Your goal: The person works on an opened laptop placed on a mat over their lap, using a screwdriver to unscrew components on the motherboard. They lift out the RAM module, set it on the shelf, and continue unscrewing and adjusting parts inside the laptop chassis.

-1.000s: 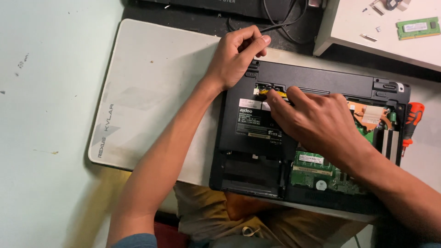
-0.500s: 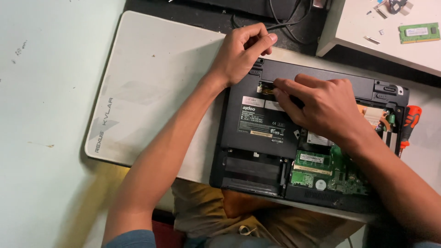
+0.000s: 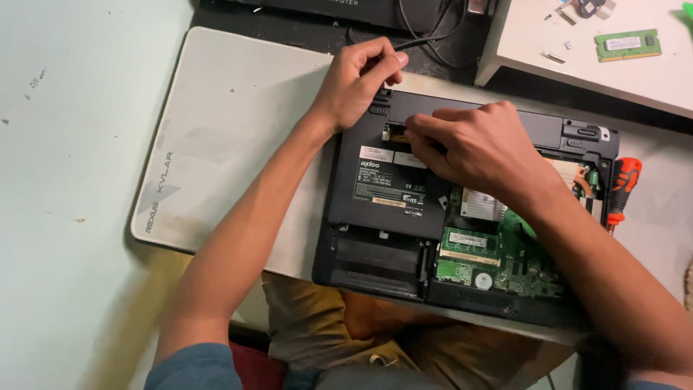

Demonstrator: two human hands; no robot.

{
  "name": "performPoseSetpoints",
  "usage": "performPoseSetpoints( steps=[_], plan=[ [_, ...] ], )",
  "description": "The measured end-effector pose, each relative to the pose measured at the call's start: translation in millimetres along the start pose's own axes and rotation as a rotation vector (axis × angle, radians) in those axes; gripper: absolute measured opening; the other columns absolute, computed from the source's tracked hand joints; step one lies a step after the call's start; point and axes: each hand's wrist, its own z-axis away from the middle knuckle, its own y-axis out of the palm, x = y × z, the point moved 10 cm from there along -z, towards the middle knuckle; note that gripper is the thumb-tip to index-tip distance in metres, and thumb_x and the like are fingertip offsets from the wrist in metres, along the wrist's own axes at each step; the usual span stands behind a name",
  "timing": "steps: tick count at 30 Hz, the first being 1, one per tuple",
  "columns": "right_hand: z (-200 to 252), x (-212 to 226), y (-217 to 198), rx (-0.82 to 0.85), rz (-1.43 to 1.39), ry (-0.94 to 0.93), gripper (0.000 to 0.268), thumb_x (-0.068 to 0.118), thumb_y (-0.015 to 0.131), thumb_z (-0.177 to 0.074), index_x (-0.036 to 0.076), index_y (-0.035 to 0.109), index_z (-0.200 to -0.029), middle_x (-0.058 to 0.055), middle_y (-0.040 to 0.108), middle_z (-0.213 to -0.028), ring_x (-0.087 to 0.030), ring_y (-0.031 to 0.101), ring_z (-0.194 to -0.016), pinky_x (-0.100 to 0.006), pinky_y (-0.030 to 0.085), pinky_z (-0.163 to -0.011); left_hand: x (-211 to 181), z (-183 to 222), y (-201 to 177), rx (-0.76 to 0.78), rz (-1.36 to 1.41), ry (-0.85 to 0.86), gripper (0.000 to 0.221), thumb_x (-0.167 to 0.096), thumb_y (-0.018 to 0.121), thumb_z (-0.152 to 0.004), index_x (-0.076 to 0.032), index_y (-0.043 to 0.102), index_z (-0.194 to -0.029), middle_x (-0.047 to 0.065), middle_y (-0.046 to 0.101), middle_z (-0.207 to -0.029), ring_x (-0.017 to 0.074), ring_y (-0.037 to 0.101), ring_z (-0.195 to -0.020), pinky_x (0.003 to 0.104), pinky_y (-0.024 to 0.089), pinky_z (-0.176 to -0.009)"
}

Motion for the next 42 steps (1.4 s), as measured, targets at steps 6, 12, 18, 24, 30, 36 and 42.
performPoseSetpoints(
  steps=[6,12,18,24,30,36,42],
  plan=[
    [-4.4,2.2,4.4,0.041,0.000,-0.025,0.037,0.034,0.063,-0.133,0.020,0.064,-0.099,0.006,0.060,-0.068,-0.018,0.045,-0.045,-0.038,0.036,-0.045,3.9,-0.9,-1.7,-0.018,0.079,-0.044,0.034,-0.033,0.070,-0.114,-0.016,0.065,-0.084,-0.004,0.070,-0.085,0.0062,0.058,-0.079,0.025,0.049,-0.076],
    [-7.9,-4.0,11.2,0.054,-0.046,0.054,0.040,0.035,0.064,-0.130,0.020,0.062,-0.093,-0.004,0.066,-0.059,-0.036,0.061,-0.045,-0.048,0.046,-0.050,6.8,-2.4,-5.1,-0.043,0.052,-0.027,0.033,-0.032,0.069,-0.114,-0.015,0.068,-0.085,-0.003,0.069,-0.085,0.0076,0.059,-0.081,0.026,0.050,-0.078],
    [-5.7,-11.9,11.3,0.183,-0.103,0.103,0.036,0.041,0.061,-0.128,0.019,0.067,-0.100,-0.009,0.064,-0.057,-0.042,0.066,-0.049,-0.053,0.050,-0.056,8.9,-1.4,-1.3,-0.044,0.074,-0.031,0.033,-0.031,0.070,-0.113,-0.016,0.067,-0.084,-0.002,0.070,-0.086,0.0073,0.060,-0.081,0.025,0.051,-0.078],
    [3.1,-36.5,11.2,0.165,-0.157,0.115,0.035,0.042,0.056,-0.128,0.017,0.075,-0.114,-0.016,0.066,-0.062,-0.047,0.065,-0.055,-0.057,0.049,-0.058,-0.1,0.6,-4.3,-0.046,0.057,-0.012,0.035,-0.034,0.070,-0.113,-0.017,0.066,-0.083,-0.003,0.071,-0.085,0.0077,0.062,-0.082,0.026,0.052,-0.081],
    [0.0,-33.6,17.8,0.251,-0.043,0.159,0.040,0.053,0.055,-0.125,0.020,0.077,-0.119,-0.016,0.069,-0.062,-0.050,0.070,-0.064,-0.057,0.049,-0.064,-1.7,0.9,-3.8,-0.050,0.000,0.013,0.035,-0.040,0.069,-0.110,-0.019,0.067,-0.083,-0.006,0.070,-0.085,0.0076,0.065,-0.086,0.027,0.052,-0.085],
    [-5.9,-25.4,13.3,0.206,0.116,0.124,0.035,0.052,0.058,-0.124,0.025,0.074,-0.108,-0.013,0.072,-0.067,-0.050,0.074,-0.066,-0.055,0.047,-0.059,4.4,-1.5,-4.6,-0.078,0.014,0.012,0.035,-0.041,0.069,-0.108,-0.018,0.068,-0.081,-0.005,0.070,-0.082,0.0070,0.063,-0.081,0.027,0.050,-0.081],
    [-10.1,-33.4,22.8,0.315,0.029,0.144,0.044,0.056,0.053,-0.124,0.025,0.079,-0.106,-0.016,0.070,-0.063,-0.050,0.072,-0.067,-0.057,0.050,-0.067,5.4,-4.2,-3.7,-0.087,0.018,0.044,0.035,-0.039,0.070,-0.109,-0.018,0.069,-0.081,-0.005,0.070,-0.081,0.0070,0.065,-0.081,0.027,0.051,-0.081]
  ],
)
